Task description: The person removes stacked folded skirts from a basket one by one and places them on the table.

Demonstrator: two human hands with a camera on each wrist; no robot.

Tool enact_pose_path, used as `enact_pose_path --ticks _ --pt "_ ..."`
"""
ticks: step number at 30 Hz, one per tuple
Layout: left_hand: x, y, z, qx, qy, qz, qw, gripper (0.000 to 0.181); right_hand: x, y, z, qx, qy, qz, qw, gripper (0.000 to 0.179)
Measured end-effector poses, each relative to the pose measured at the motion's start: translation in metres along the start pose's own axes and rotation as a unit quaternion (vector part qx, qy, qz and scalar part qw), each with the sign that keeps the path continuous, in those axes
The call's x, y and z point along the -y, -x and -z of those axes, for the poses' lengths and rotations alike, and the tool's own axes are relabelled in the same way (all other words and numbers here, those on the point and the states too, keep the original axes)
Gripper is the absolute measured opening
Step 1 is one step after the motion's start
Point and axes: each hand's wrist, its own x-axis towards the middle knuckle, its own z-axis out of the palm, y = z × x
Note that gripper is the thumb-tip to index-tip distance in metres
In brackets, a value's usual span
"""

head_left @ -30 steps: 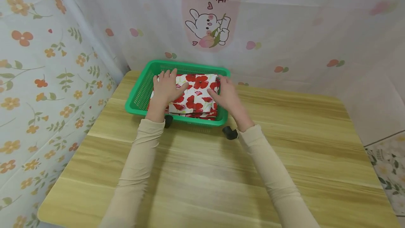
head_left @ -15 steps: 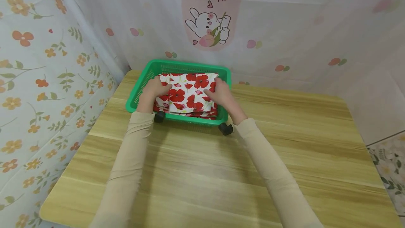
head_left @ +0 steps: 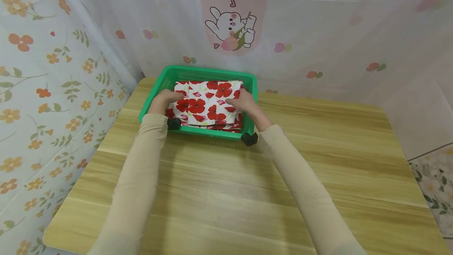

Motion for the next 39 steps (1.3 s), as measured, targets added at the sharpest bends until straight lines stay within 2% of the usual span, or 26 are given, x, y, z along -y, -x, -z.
enact_pose_path --ticks 1,3,5,8,9,10,12,15,16,19,22,24,26,27,30,35,36,38,39 --pt "-0.007 0.014 0.001 0.009 0.010 0.019 0.9997 0.078 0.001 0.000 0.000 0.003 -0.013 -0.003 0.9999 0.064" --pt "-0.013 0.028 0.003 0.013 0.017 0.034 0.9992 0.074 0.001 -0.001 0.001 0.009 -0.034 -0.011 0.9993 0.059" --pt "-0.015 0.033 0.004 0.014 0.019 0.043 0.9988 0.073 0.002 -0.001 0.002 0.015 -0.042 -0.026 0.9986 0.063" --pt "-0.007 0.017 0.005 0.014 0.039 0.053 0.9977 0.077 0.002 -0.004 0.003 0.025 -0.064 -0.051 0.9963 0.070" --pt "0.001 0.002 0.005 0.011 0.040 0.047 0.9980 0.082 0.001 -0.004 0.003 0.028 -0.074 -0.060 0.9950 0.073" --pt "0.006 -0.007 0.005 0.014 0.043 0.048 0.9978 0.084 0.001 -0.005 0.004 0.030 -0.082 -0.069 0.9937 0.075" --pt "0.015 -0.023 0.005 0.030 0.035 0.051 0.9976 0.086 0.000 -0.007 0.004 0.035 -0.110 -0.082 0.9899 0.077" --pt "0.020 -0.034 0.006 0.067 -0.002 0.058 0.9961 0.081 -0.001 -0.009 0.004 0.038 -0.141 -0.098 0.9844 0.078" --pt "0.017 -0.029 0.006 0.085 -0.009 0.070 0.9939 0.077 0.000 -0.009 0.004 0.037 -0.151 -0.101 0.9827 0.075" --pt "0.015 -0.028 0.008 0.125 -0.007 0.085 0.9885 0.076 0.001 -0.010 0.002 0.034 -0.160 -0.108 0.9806 0.066" --pt "0.011 -0.014 0.010 0.140 0.034 0.093 0.9852 0.077 0.002 -0.011 0.000 0.026 -0.163 -0.112 0.9800 0.054" --pt "0.005 -0.001 0.009 0.143 0.058 0.095 0.9835 0.074 0.003 -0.011 -0.001 0.021 -0.161 -0.114 0.9802 0.051" --pt "-0.002 0.016 0.008 0.138 0.076 0.090 0.9834 0.067 0.004 -0.011 -0.002 0.014 -0.149 -0.114 0.9823 0.049" --pt "-0.003 0.020 0.008 0.142 0.087 0.090 0.9819 0.064 0.004 -0.011 -0.002 0.011 -0.141 -0.113 0.9834 0.047" --pt "-0.008 0.030 0.007 0.129 0.095 0.072 0.9845 0.058 0.006 -0.011 -0.003 0.003 -0.135 -0.110 0.9847 0.040" --pt "-0.009 0.033 0.010 0.106 0.109 0.037 0.9876 0.052 0.007 -0.010 0.000 0.000 -0.166 -0.101 0.9810 0.011" --pt "-0.010 0.032 0.010 0.104 0.109 0.032 0.9882 0.051 0.007 -0.009 0.001 0.001 -0.172 -0.097 0.9803 0.011" --pt "-0.011 0.033 0.013 0.093 0.101 0.020 0.9904 0.051 0.008 -0.008 0.003 0.007 -0.183 -0.091 0.9789 0.021" --pt "-0.012 0.034 0.014 0.088 0.099 0.014 0.9911 0.051 0.008 -0.008 0.003 0.011 -0.191 -0.090 0.9773 0.019"
